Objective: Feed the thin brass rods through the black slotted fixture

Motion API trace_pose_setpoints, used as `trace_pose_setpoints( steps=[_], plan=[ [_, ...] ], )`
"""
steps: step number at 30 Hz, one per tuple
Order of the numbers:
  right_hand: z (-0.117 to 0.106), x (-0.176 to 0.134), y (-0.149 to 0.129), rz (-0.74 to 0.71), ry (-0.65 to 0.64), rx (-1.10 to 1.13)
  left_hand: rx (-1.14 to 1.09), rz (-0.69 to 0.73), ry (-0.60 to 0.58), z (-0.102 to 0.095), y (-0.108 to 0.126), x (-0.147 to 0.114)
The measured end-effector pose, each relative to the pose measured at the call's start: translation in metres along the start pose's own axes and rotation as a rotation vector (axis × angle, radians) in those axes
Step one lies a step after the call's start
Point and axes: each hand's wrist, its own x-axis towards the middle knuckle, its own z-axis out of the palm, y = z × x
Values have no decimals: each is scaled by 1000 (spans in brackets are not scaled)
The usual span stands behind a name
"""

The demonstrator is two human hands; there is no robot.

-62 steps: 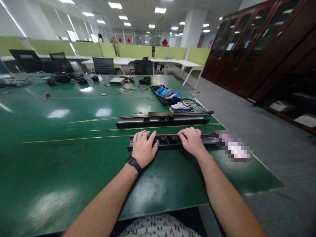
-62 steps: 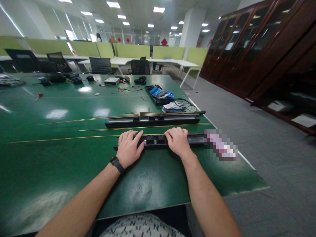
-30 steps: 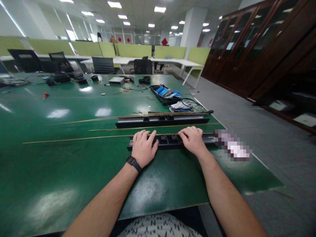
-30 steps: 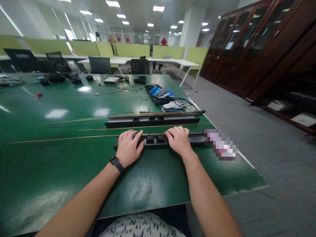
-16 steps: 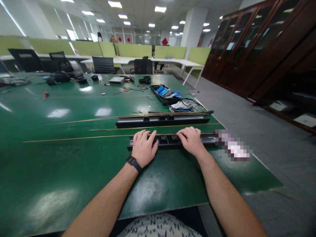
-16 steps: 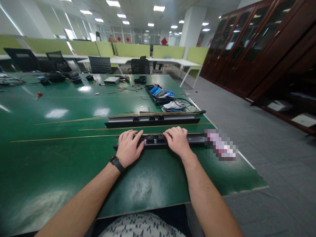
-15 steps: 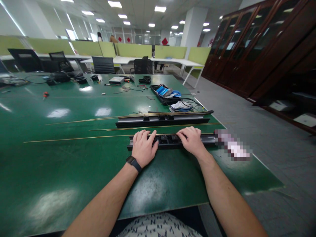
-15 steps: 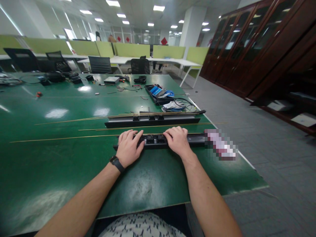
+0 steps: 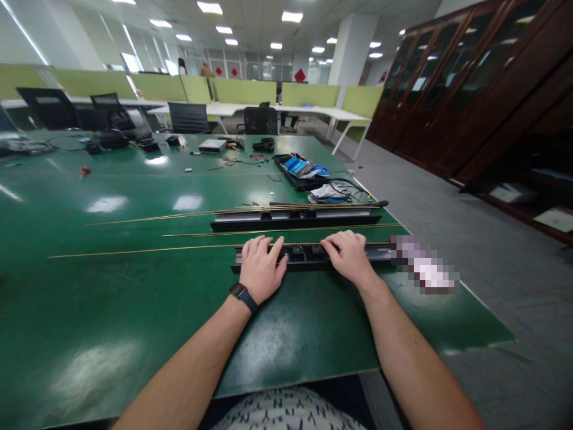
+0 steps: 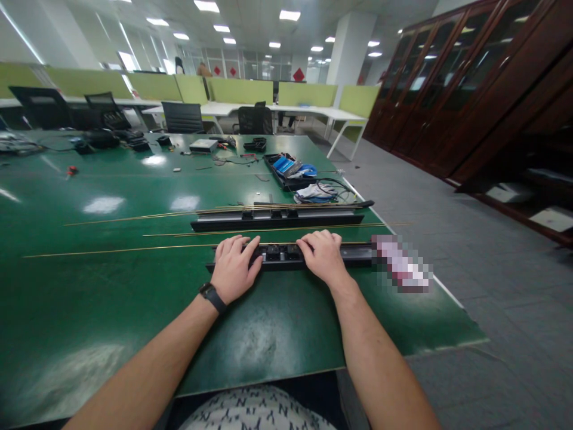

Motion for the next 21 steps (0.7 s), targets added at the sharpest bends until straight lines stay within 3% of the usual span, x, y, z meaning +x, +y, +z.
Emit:
trace_pose_setpoints(
  steps=[12,21],
  plan=[
    [-4,0,3,28,42,-17,-7,-2,-2,1,0,-1],
    [-1,1,-2,-10,-2,-18,-12,-4,0,1,-1,-1]
  ],
)
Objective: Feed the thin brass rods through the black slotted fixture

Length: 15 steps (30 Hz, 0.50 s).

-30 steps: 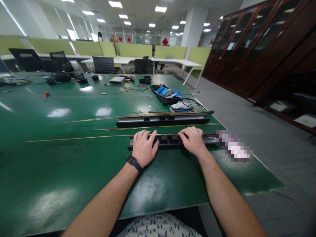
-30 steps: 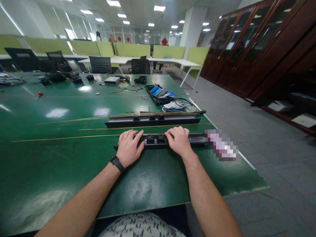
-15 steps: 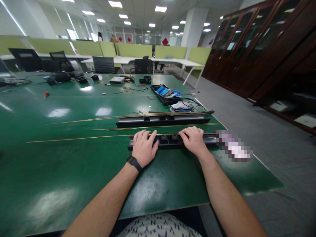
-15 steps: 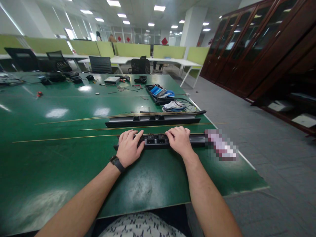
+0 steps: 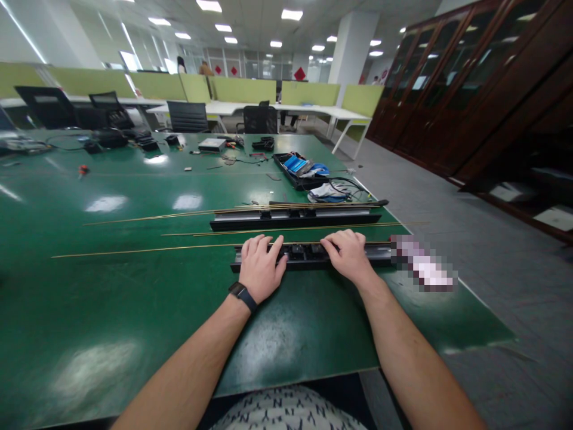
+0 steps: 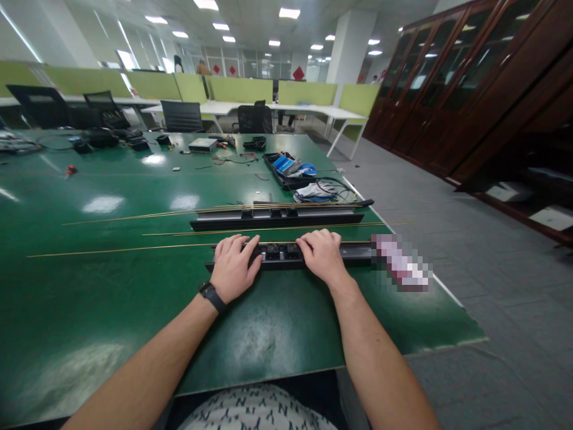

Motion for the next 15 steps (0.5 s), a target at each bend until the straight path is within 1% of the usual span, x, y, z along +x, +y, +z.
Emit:
trace_pose_setpoints(
  steps=[7,12,15],
  plan=[
    [-2,0,3,26,38,-31,-6,1,0,0,0,0],
    [-2,-1,1,27,42,2,4,-1,-5,0,1,0],
    [0,-2,0,5,24,15,4,-2,-3,-1,1,0]
  ],
)
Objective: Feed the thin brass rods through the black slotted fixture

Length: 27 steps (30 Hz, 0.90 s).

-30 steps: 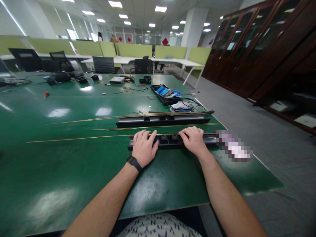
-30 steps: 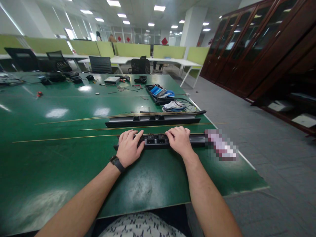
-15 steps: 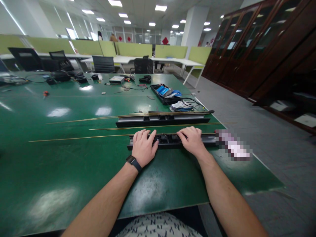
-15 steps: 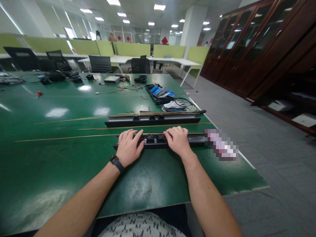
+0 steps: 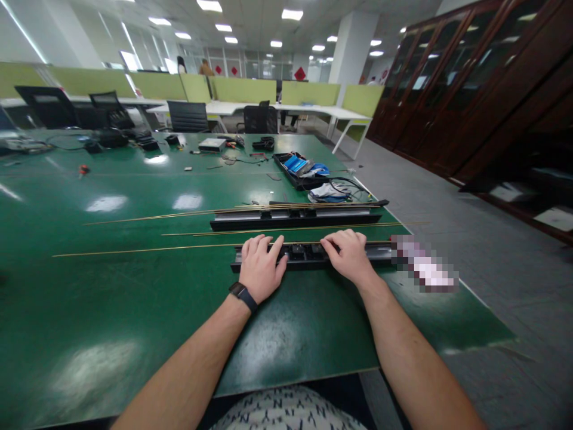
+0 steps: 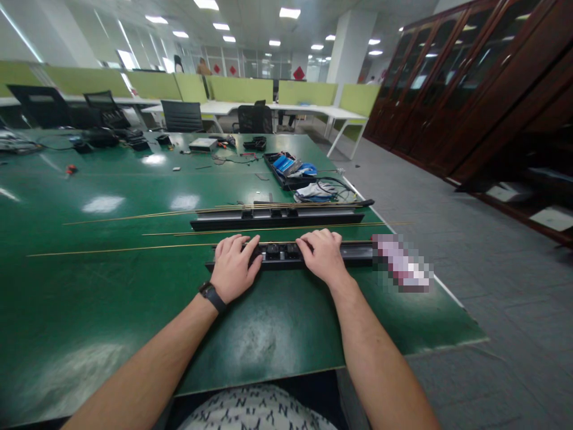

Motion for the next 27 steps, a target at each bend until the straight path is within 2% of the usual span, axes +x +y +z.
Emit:
trace_pose_setpoints(
  steps=[11,27],
  plan=[
    [-3,1,5,26,5,-57,-4,0,0,1,-1,0],
    [2,0,4,1,22,-24,-4,1,9,4,-2,-1]
  ],
)
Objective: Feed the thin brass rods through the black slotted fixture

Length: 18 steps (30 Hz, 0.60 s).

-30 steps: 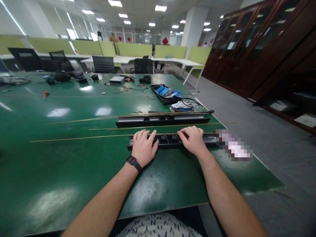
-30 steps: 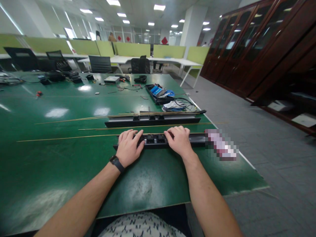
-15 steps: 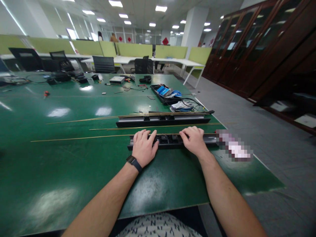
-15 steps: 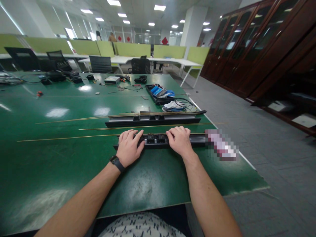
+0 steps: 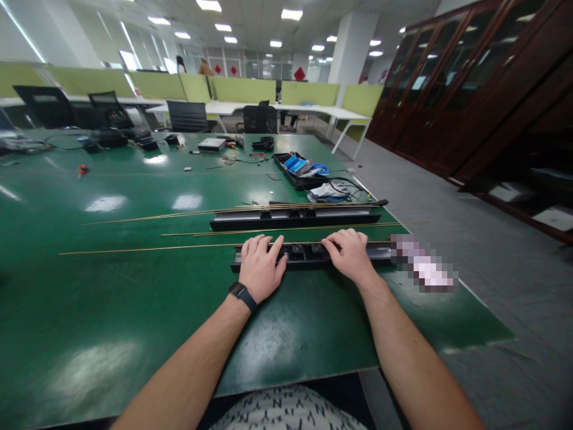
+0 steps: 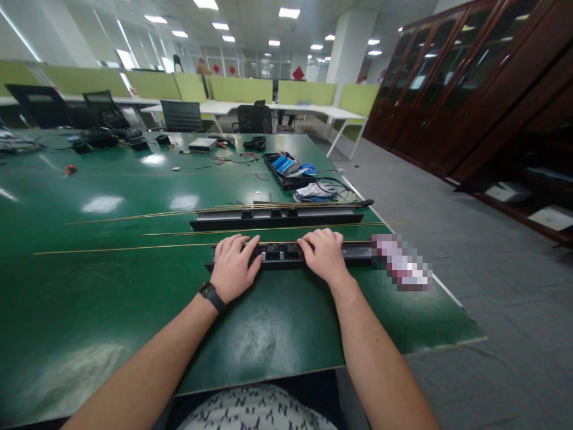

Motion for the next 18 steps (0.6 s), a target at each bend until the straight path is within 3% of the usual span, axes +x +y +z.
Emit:
trace_pose_setpoints(
  steps=[18],
  plan=[
    [2,1,0,22,5,-6,2,8,6,-1,0,1]
  ],
)
